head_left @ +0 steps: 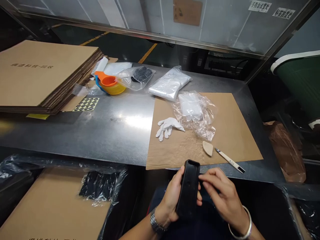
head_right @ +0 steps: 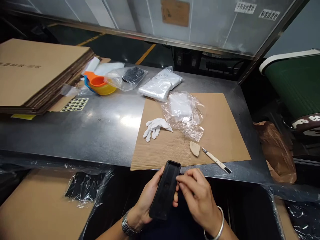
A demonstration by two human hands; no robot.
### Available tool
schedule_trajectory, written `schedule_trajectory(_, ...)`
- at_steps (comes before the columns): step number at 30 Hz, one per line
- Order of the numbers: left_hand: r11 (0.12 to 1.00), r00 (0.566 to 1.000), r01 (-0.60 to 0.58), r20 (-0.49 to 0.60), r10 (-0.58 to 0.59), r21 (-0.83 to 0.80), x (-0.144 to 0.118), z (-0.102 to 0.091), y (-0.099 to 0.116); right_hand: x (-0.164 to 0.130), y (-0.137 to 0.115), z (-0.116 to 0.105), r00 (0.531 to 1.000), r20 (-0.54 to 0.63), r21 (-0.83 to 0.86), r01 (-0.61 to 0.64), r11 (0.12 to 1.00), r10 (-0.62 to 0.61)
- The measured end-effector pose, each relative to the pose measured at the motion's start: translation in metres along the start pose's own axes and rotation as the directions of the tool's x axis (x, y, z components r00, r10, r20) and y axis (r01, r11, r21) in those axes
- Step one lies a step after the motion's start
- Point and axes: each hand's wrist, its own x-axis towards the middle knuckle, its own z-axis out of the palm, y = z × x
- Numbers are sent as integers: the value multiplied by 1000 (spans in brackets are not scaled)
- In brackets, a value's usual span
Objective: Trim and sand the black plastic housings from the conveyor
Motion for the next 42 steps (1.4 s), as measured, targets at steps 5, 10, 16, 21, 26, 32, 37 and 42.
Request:
schedule_trajectory(5,993,990,-118,-79,119,15,-1,3,4,-14,-14,6,974,193,-101,141,985,-119)
schedule_trajectory(10,951,957,-248,-107,270,185,-5,7,2,-13,-21,8,956,288,-229,8,973,60)
schedule_trajectory(16,876,921,-345,-58,385,335,-3,9,-2,-2,-27,9,889,407,-328,-72,942,210)
schedule_trajectory(21,916,922,-268,-195,333,298,1,4,-3,6,-20,9,917,347,-323,-80,943,196)
schedule_trajectory(26,994,996,15,-84,-6,105,1,4,2,7,-19,3,957,268,-130,-75,989,108)
schedule_trajectory(32,998,991,-58,-119,59,11,1,8,6,-4,-24,5,912,398,-202,-19,979,100)
schedule_trajectory(37,1000,995,19,-95,-17,22,3,5,3,-1,-16,7,956,264,-272,-50,961,124)
schedule_trajectory(42,992,989,125,79,-125,7,7,-5,6,8,-1,2,983,-53,-153,-184,971,178)
